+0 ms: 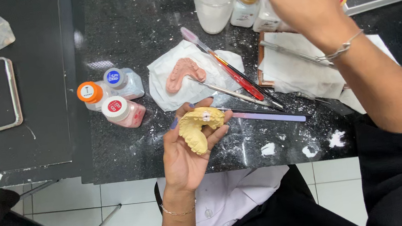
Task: The person holds a yellow dental cast with a partial denture framework in one hand and uses a fine brush to apply and shape white ceramic material onto the teeth of the denture. They periodically dip the brush into a glass of liquid, wipe it on a tissue, and continue building up the ceramic on the denture teeth.
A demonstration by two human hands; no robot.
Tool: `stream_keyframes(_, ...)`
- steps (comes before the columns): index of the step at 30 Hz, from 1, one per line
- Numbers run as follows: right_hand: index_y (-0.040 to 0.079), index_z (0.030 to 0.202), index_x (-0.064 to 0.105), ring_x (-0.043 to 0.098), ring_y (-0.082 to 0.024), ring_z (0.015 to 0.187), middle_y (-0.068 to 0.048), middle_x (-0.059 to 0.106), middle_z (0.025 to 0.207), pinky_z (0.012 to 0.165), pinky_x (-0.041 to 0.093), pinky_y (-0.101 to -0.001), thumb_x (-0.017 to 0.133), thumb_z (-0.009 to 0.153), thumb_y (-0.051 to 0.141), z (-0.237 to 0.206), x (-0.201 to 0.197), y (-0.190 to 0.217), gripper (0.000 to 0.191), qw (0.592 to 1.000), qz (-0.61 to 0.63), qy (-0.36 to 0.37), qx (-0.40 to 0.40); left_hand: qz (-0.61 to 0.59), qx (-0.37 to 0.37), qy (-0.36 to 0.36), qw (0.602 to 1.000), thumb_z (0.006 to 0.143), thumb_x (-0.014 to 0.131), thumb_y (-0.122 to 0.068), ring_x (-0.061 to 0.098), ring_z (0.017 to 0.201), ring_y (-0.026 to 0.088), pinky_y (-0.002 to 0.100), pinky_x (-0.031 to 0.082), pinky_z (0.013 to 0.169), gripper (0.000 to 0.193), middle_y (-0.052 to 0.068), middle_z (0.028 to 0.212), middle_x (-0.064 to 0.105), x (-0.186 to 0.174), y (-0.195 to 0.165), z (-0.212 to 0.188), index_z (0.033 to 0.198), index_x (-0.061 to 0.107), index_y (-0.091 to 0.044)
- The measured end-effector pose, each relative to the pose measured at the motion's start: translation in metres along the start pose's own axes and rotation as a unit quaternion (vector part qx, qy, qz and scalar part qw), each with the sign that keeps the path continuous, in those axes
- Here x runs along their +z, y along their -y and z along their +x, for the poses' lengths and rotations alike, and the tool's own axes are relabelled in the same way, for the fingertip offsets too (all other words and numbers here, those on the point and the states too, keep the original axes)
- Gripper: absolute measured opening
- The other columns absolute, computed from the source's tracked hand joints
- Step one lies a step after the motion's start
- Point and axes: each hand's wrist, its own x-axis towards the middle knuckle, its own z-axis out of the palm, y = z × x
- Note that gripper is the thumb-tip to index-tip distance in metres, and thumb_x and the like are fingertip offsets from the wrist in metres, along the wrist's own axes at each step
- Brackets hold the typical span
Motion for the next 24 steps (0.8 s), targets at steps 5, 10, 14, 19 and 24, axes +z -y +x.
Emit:
stream_keyframes(5,-0.003,0.113,0.067,0.067,-0.008,0.093,-0.002,0.071,0.104,0.083,0.052,-0.0213,0.057,0.12,0.011,-0.072,-0.078,-0.02,0.018,0.979,0.201,0.0,-0.024,0.014,0.01,-0.007,1.0,0.103,0.056,-0.03,0.042,0.141,0.059,0.055,0.05,0.112,0.042,0.024,0.154,0.045,-0.007,0.005,-0.015,0.138,0.049,-0.008)
stream_keyframes(10,-0.002,0.114,0.068,0.062,-0.009,0.088,-0.006,0.07,0.103,0.081,0.049,-0.0212,0.063,0.121,0.014,-0.165,-0.171,-0.05,0.018,0.998,-0.002,-0.018,0.055,-0.003,0.008,-0.024,1.0,0.104,0.056,-0.031,0.041,0.144,0.06,0.057,0.05,0.112,0.042,0.022,0.155,0.047,-0.014,0.011,-0.03,0.14,0.053,-0.009)
stream_keyframes(14,-0.005,0.111,0.068,0.061,-0.015,0.088,-0.013,0.07,0.099,0.081,0.048,-0.0247,0.064,0.113,0.013,-0.208,-0.209,-0.054,0.018,0.978,-0.195,-0.01,0.067,-0.003,0.01,-0.03,1.0,0.105,0.055,-0.031,0.04,0.145,0.059,0.057,0.049,0.113,0.043,0.022,0.156,0.047,-0.014,0.015,-0.037,0.141,0.053,-0.009)
stream_keyframes(19,-0.005,0.112,0.072,0.064,-0.013,0.08,-0.012,0.07,0.093,0.073,0.048,-0.0241,0.06,0.119,0.014,-0.223,-0.213,-0.059,0.023,0.981,-0.11,-0.047,0.154,0.002,0.02,-0.029,0.999,0.106,0.054,-0.031,0.04,0.146,0.06,0.057,0.049,0.114,0.042,0.021,0.157,0.047,-0.012,0.02,-0.039,0.142,0.053,-0.009)
stream_keyframes(24,-0.006,0.111,0.073,0.068,-0.011,0.084,-0.01,0.071,0.092,0.075,0.048,-0.0217,0.052,0.128,0.023,-0.212,-0.209,-0.08,0.04,0.987,-0.069,-0.062,0.128,0.008,0.025,-0.03,0.999,0.106,0.055,-0.032,0.04,0.145,0.059,0.057,0.049,0.114,0.043,0.022,0.157,0.046,-0.009,0.021,-0.04,0.142,0.052,-0.009)
